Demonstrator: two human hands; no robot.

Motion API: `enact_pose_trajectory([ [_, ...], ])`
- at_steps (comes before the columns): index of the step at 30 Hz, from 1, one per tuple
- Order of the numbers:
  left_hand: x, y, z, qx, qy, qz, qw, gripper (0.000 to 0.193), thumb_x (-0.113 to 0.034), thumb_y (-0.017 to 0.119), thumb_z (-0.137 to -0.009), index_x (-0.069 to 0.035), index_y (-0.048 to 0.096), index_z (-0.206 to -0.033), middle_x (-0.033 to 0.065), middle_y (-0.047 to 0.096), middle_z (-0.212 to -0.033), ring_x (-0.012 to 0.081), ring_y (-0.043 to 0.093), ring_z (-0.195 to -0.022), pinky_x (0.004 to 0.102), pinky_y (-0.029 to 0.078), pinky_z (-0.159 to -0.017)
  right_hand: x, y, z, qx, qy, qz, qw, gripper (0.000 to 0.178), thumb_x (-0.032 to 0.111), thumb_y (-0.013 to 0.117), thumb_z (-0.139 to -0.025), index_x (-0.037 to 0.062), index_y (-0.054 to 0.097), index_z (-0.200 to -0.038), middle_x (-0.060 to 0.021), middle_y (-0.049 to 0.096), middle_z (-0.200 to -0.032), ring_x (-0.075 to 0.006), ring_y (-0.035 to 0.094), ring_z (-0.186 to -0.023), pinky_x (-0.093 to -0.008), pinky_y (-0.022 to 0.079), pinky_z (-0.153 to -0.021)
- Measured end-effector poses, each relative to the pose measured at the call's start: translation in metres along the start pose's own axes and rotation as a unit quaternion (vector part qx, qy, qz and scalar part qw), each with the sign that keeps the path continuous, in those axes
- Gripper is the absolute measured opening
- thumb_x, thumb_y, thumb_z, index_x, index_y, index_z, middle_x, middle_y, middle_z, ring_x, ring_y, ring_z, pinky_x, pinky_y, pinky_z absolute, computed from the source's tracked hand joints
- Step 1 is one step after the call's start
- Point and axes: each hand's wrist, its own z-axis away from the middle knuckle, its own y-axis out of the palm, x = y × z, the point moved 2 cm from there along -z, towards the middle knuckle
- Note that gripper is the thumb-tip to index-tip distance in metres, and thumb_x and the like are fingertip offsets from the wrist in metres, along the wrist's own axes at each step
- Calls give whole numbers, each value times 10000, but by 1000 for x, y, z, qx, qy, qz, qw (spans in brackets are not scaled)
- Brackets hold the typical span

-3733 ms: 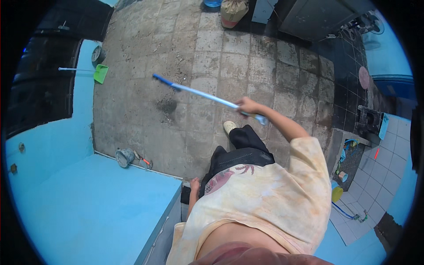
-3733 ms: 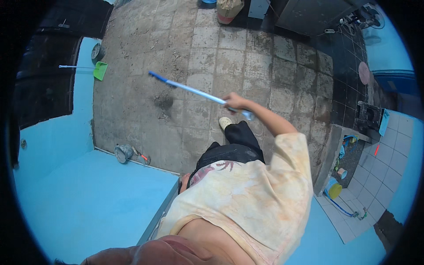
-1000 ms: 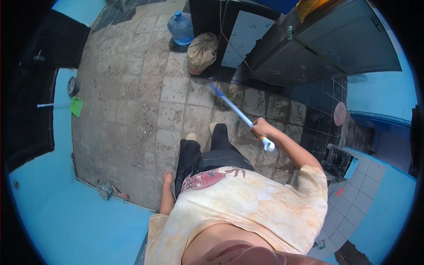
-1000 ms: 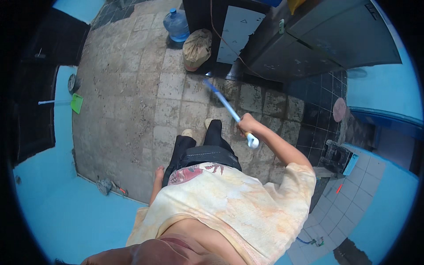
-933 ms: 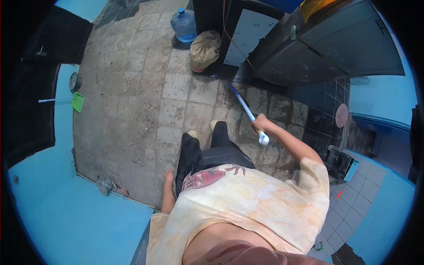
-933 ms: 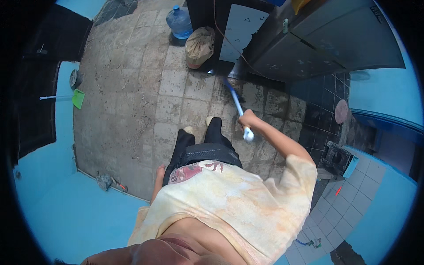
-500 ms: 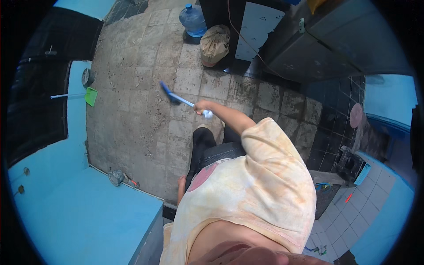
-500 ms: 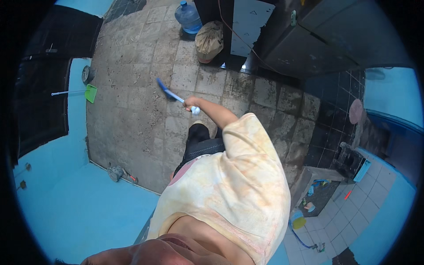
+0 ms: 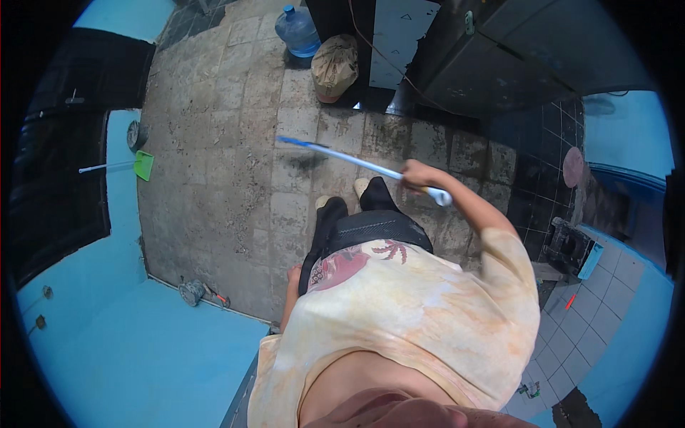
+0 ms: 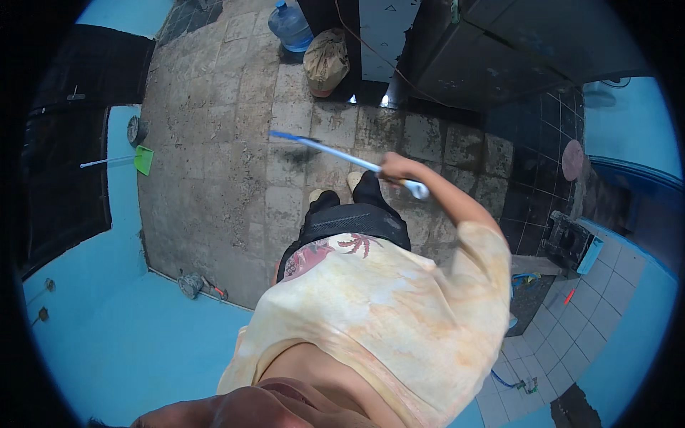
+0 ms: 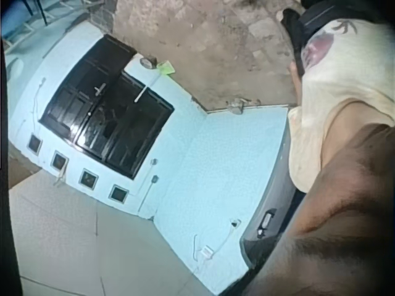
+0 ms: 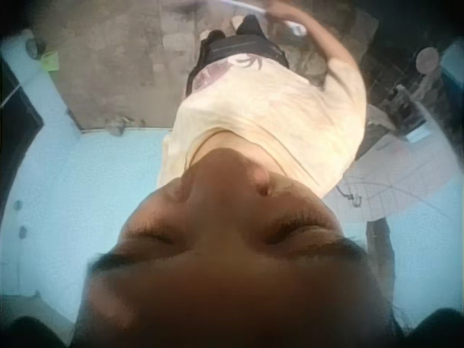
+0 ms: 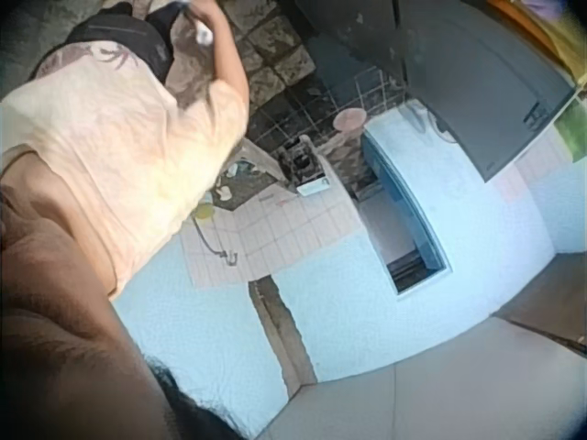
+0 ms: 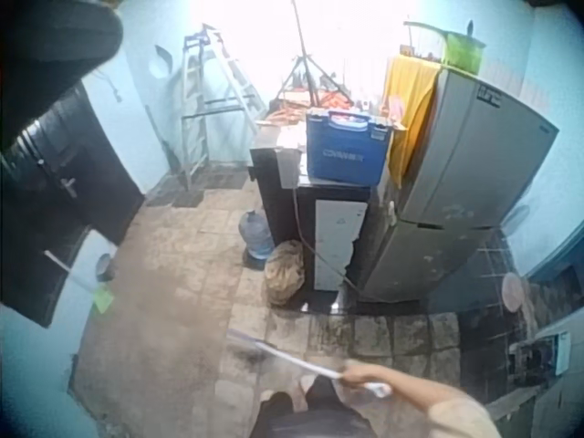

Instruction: The recorder sweeps a tiled floor area and then inspects, manually turns, and plugs in an electric fan.

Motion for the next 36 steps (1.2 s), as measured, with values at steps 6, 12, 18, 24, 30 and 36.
enact_pose_trajectory([
  [6,-58,-10,39,-8,70,-62,996,281,-153,485,-708,31,552,-910,151,569,-899,219,522,-860,297,374,-765,-37,-37,95,-201,143,-1,969,163,71,551,-607,-85,538,-650,-146,513,-535,-200,518,-432,-314,392,-398],
  [12,-103,-4,103,-28,63,-200,977,283,-128,488,-698,39,550,-917,141,562,-931,218,508,-907,278,361,-797,-108,-19,4,-271,195,-75,939,212,30,506,-620,-109,500,-781,-152,541,-655,-228,563,-604,-327,446,-464],
  [18,-59,-8,92,-6,48,-36,998,319,-90,484,-705,27,509,-1001,121,537,-997,195,490,-946,268,352,-818,-22,93,-108,-130,129,-57,981,260,111,543,-679,-49,486,-875,-153,552,-756,-225,563,-676,-322,467,-570],
  [24,-104,4,149,-23,14,-58,998,306,-133,464,-751,-54,504,-1044,78,526,-1009,173,484,-910,299,391,-724,43,125,-228,96,-41,-124,987,113,86,543,-641,-27,544,-645,-91,513,-536,-147,502,-420,-278,418,-370],
  [30,-45,-16,122,-53,73,1,996,303,-141,476,-735,-47,512,-1021,82,516,-1017,176,471,-927,300,401,-687,99,137,-181,154,-123,-92,976,91,36,501,-650,-24,550,-698,-82,534,-564,-142,498,-404,-291,422,-374],
  [36,-80,5,127,-15,-27,-46,998,306,-139,493,-701,-30,529,-984,102,552,-951,186,507,-883,281,392,-728,5,50,-65,57,-85,-46,994,297,18,452,-665,-10,529,-951,-71,516,-548,-120,471,-363,-250,383,-324],
])
